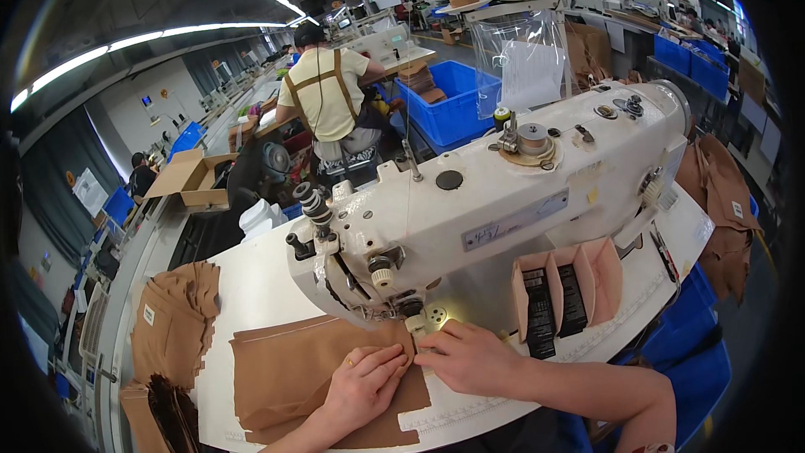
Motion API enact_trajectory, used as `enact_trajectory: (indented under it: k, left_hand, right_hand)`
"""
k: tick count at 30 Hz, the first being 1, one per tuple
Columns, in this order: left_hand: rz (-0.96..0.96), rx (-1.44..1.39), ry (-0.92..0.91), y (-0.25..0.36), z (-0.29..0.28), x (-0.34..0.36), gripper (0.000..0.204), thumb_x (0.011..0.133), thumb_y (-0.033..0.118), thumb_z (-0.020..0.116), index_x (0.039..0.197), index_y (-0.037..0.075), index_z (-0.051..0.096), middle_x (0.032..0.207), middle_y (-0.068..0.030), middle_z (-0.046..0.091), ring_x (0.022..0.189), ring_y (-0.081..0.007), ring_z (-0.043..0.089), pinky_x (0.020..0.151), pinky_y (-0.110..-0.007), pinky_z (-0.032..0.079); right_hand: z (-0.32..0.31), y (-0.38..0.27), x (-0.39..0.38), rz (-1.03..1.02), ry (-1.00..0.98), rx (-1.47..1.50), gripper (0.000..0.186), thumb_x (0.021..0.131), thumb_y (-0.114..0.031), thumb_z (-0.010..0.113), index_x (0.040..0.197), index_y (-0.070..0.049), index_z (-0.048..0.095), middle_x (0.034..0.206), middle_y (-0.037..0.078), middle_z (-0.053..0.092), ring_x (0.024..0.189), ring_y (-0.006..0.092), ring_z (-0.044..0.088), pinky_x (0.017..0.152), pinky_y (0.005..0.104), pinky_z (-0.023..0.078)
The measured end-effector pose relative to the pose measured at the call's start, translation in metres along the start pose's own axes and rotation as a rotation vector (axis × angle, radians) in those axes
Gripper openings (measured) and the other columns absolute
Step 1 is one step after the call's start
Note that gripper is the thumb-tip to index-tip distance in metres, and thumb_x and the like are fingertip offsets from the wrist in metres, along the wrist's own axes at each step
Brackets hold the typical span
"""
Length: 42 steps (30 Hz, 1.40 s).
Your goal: The person sews pieces of brown fabric together using an industrial sewing machine and thread.
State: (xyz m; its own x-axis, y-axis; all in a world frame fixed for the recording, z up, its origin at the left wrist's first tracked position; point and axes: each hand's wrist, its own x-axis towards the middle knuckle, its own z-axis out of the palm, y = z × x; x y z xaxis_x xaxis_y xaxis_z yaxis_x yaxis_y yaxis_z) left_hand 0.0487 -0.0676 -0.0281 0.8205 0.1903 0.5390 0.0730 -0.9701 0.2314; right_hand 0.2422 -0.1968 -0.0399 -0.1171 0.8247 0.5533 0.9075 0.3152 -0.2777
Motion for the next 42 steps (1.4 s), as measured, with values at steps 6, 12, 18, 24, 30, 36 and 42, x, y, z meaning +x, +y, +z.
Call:
enact_trajectory:
  k: [6,12,18,24,30,36,42]
  left_hand:
    - [0.012,0.004,-0.004,0.003,-0.001,0.0,0.025,0.079,0.011,0.078,0.104,0.009,0.075,0.111,-0.0046,0.071,0.097,-0.0225,0.064,0.085,-0.033,0.053]
    - [-0.005,-0.016,0.006,0.003,0.0,0.0,0.024,0.08,0.012,0.079,0.104,0.009,0.075,0.107,-0.0018,0.068,0.092,-0.0208,0.062,0.078,-0.033,0.049]
    - [-0.025,-0.024,-0.002,0.003,-0.002,-0.001,0.024,0.081,0.014,0.078,0.104,0.009,0.075,0.108,-0.0004,0.068,0.093,-0.0197,0.06,0.079,-0.034,0.048]
    - [0.138,0.183,-0.043,0.006,0.002,-0.005,0.03,0.084,0.015,0.07,0.111,0.005,0.07,0.115,-0.0046,0.063,0.101,-0.0208,0.058,0.085,-0.034,0.049]
    - [0.15,0.241,-0.046,0.007,0.002,-0.012,0.029,0.08,0.016,0.077,0.107,0.009,0.073,0.111,-0.0026,0.065,0.099,-0.0201,0.06,0.083,-0.035,0.053]
    - [0.07,-0.019,0.032,0.009,-0.001,-0.019,0.023,0.082,0.015,0.076,0.105,0.013,0.073,0.113,-0.0024,0.066,0.104,-0.0213,0.061,0.085,-0.035,0.052]
    - [0.067,-0.018,0.032,0.009,-0.002,-0.017,0.021,0.083,0.015,0.076,0.104,0.013,0.074,0.112,-0.0021,0.067,0.106,-0.0213,0.062,0.085,-0.036,0.05]
  right_hand:
    - [-0.003,-0.002,0.0,0.0,-0.024,-0.032,0.023,0.08,-0.014,0.07,0.102,-0.014,0.073,0.108,0.0,0.062,0.097,0.0215,0.059,0.082,0.0329,0.053]
    - [-0.003,-0.002,0.001,0.016,-0.031,-0.004,0.021,0.08,-0.014,0.07,0.101,-0.015,0.074,0.108,0.0,0.062,0.097,0.0212,0.059,0.082,0.0328,0.053]
    - [-0.002,-0.001,0.003,0.015,-0.035,0.009,0.021,0.08,-0.013,0.071,0.1,-0.015,0.073,0.106,-0.001,0.062,0.096,0.021,0.06,0.082,0.0324,0.054]
    - [-0.002,-0.002,0.004,0.046,0.003,-0.035,0.028,0.076,-0.012,0.072,0.104,-0.017,0.072,0.102,-0.003,0.062,0.088,0.0196,0.061,0.078,0.0322,0.054]
    - [0.0,-0.005,0.006,-0.026,0.026,-0.144,0.035,0.073,-0.012,0.074,0.107,-0.019,0.073,0.098,-0.003,0.06,0.086,0.0185,0.06,0.075,0.0309,0.053]
    - [-0.002,-0.002,0.006,-0.014,0.005,-0.113,0.033,0.073,-0.012,0.074,0.105,-0.02,0.074,0.097,-0.003,0.06,0.087,0.0187,0.059,0.073,0.0307,0.052]
    - [-0.007,-0.004,0.01,-0.001,-0.021,-0.147,0.034,0.073,-0.012,0.074,0.106,-0.02,0.074,0.097,-0.003,0.06,0.085,0.0193,0.058,0.072,0.0306,0.052]
